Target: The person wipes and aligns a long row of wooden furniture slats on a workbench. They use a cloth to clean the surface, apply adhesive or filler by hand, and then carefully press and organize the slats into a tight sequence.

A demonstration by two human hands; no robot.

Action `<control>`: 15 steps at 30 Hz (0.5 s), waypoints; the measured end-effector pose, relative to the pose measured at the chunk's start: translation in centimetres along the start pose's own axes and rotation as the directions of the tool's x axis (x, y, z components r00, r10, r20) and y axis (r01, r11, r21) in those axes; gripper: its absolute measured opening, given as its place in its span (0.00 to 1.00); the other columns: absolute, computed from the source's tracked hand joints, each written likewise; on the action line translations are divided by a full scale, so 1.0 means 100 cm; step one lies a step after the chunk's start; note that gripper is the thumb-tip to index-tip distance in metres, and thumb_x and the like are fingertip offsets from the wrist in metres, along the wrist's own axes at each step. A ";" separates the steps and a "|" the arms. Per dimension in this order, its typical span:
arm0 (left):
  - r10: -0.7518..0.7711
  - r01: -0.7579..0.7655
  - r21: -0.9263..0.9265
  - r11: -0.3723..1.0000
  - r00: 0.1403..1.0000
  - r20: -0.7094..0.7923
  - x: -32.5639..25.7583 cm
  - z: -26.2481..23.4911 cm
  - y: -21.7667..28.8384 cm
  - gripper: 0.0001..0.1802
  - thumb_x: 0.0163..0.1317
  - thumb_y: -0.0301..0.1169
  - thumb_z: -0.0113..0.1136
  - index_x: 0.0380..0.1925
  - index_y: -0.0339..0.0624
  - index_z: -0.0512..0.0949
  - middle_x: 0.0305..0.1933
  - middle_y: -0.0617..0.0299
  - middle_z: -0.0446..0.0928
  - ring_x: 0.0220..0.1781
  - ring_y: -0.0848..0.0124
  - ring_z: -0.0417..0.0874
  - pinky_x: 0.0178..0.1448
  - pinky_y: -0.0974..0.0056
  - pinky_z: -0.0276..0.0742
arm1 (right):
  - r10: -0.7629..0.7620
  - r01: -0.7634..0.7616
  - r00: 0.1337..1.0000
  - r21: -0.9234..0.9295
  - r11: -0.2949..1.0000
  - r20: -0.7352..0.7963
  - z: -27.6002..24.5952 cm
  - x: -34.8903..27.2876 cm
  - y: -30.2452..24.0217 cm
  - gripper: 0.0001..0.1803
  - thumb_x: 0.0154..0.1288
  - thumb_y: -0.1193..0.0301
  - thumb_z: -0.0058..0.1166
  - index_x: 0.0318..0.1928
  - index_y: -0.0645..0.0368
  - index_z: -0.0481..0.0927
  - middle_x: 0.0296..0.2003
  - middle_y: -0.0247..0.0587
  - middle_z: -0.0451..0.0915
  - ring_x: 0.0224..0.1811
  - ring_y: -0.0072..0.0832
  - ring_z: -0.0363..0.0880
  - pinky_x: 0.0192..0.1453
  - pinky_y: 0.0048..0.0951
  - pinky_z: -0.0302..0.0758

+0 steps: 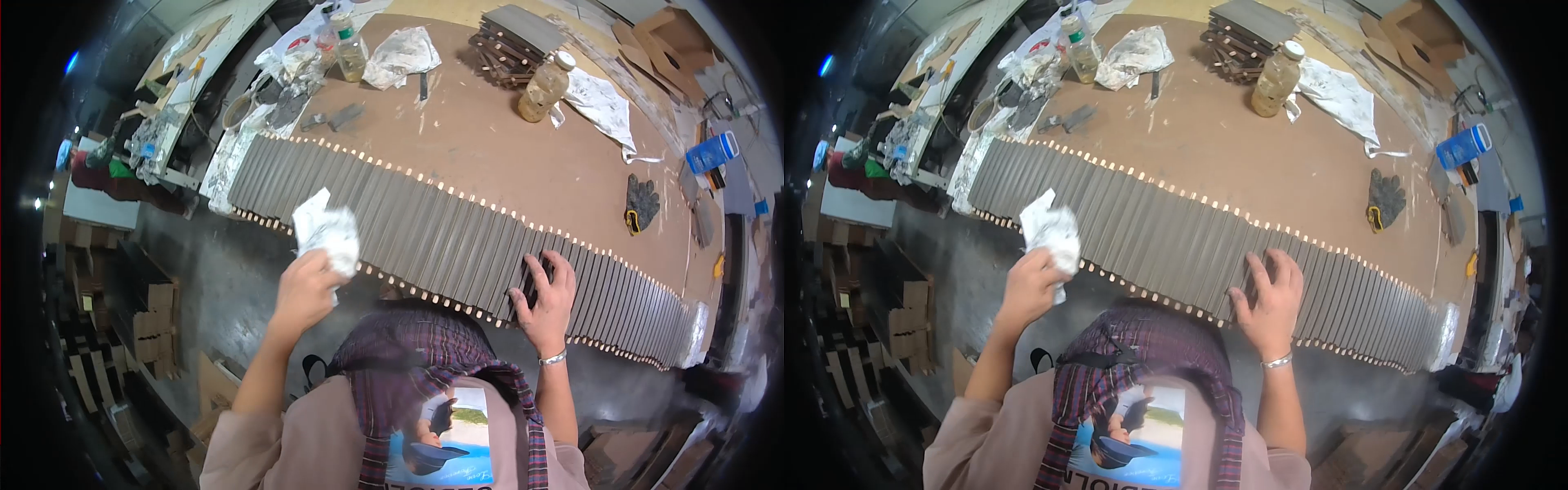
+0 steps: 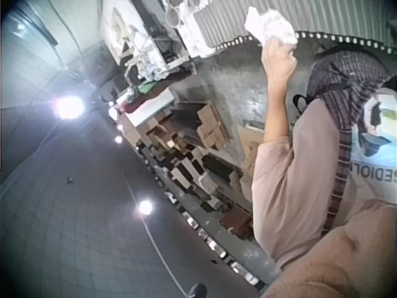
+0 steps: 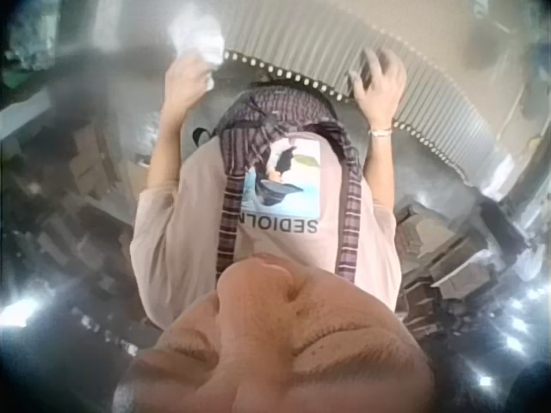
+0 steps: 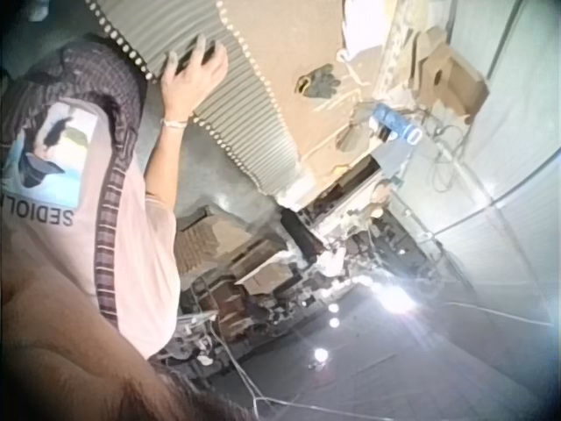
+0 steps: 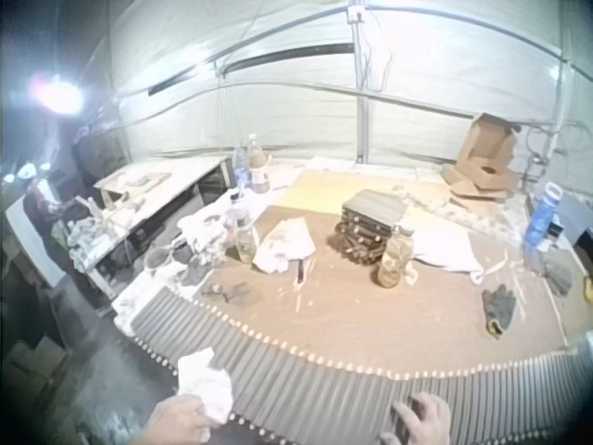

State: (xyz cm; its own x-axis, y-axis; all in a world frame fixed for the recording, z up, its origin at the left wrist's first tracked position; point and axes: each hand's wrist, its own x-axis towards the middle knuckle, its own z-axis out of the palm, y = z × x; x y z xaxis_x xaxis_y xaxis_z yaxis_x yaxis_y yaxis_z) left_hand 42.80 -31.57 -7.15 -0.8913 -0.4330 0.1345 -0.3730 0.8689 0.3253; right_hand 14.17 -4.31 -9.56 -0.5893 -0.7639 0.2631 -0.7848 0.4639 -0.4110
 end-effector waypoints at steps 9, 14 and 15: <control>0.033 0.001 0.138 0.990 0.969 -0.244 0.051 -0.008 0.015 0.13 0.53 0.26 0.65 0.40 0.42 0.85 0.43 0.56 0.79 0.47 0.55 0.79 0.51 0.54 0.75 | -0.018 0.018 1.000 0.015 1.000 0.001 0.001 0.001 0.002 0.32 0.47 0.64 0.71 0.57 0.53 0.80 0.60 0.49 0.71 0.63 0.52 0.67 0.68 0.51 0.66; -0.197 0.180 -0.114 0.977 0.965 -0.172 -0.001 -0.022 -0.016 0.10 0.50 0.20 0.65 0.34 0.37 0.85 0.42 0.55 0.80 0.46 0.55 0.83 0.50 0.56 0.78 | 0.000 0.001 1.000 0.024 1.000 -0.024 0.000 -0.002 -0.001 0.32 0.47 0.65 0.71 0.57 0.53 0.80 0.60 0.49 0.71 0.63 0.51 0.68 0.68 0.50 0.66; -0.251 0.209 -0.197 0.958 0.942 -0.223 -0.001 -0.027 -0.014 0.10 0.49 0.19 0.65 0.34 0.36 0.84 0.41 0.54 0.80 0.45 0.56 0.83 0.49 0.57 0.78 | 0.005 -0.004 1.000 0.024 1.000 -0.026 0.000 -0.002 -0.002 0.32 0.47 0.65 0.71 0.57 0.53 0.80 0.60 0.49 0.72 0.63 0.51 0.68 0.68 0.50 0.66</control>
State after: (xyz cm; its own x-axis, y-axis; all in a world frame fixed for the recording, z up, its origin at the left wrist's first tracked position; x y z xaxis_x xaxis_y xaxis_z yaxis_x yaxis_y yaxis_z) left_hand 44.10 -33.40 -5.14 -0.6883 -0.6797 0.2536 -0.4928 0.6946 0.5241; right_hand 14.42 -4.22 -9.54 -0.5979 -0.7497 0.2838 -0.7775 0.4562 -0.4329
